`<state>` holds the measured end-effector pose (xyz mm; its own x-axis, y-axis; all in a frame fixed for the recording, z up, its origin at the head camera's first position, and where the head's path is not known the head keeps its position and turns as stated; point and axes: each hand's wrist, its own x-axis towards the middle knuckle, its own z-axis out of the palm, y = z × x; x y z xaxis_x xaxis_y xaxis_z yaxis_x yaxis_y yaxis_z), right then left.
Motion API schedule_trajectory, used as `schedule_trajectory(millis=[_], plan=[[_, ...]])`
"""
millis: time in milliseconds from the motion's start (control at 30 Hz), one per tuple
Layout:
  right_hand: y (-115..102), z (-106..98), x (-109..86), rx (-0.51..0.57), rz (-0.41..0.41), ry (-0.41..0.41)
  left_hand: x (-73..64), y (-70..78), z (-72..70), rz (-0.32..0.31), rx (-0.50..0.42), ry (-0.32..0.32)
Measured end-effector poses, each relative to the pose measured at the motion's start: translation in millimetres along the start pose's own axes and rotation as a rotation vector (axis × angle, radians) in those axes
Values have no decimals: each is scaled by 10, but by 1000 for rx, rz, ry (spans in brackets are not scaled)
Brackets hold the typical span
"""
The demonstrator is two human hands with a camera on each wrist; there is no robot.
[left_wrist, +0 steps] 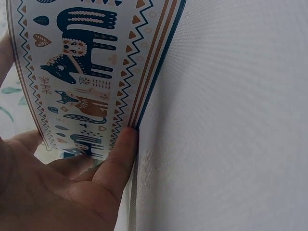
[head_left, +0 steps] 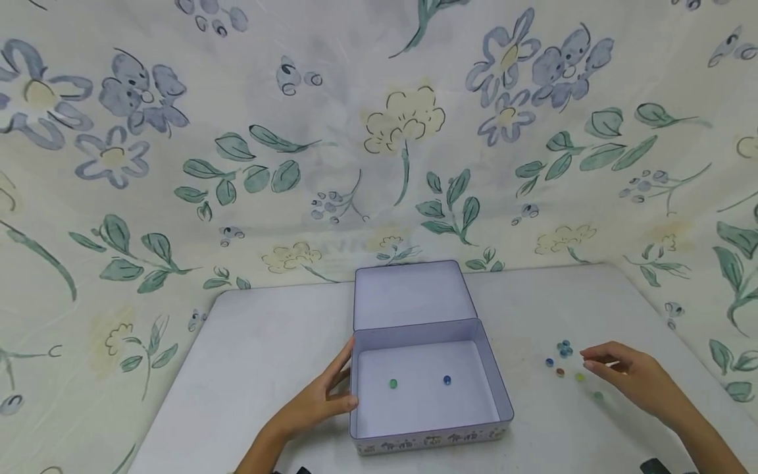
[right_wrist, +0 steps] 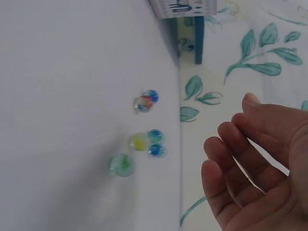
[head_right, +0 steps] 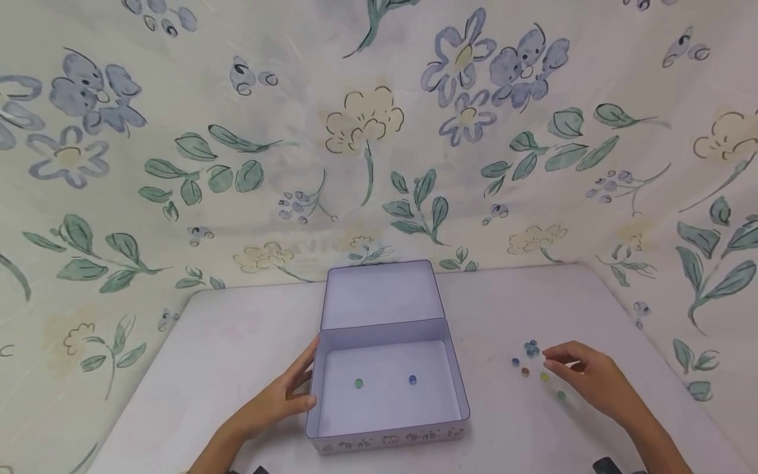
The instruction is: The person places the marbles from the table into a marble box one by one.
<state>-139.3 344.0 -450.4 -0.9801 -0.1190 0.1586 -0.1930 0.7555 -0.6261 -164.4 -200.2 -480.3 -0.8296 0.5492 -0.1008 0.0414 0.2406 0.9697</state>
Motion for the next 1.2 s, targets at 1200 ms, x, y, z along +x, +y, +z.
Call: schedule_trajectory(millis=[1200], plan=[[291,348,-181,-137,78,13,-130,-4,215,-14,8,40]])
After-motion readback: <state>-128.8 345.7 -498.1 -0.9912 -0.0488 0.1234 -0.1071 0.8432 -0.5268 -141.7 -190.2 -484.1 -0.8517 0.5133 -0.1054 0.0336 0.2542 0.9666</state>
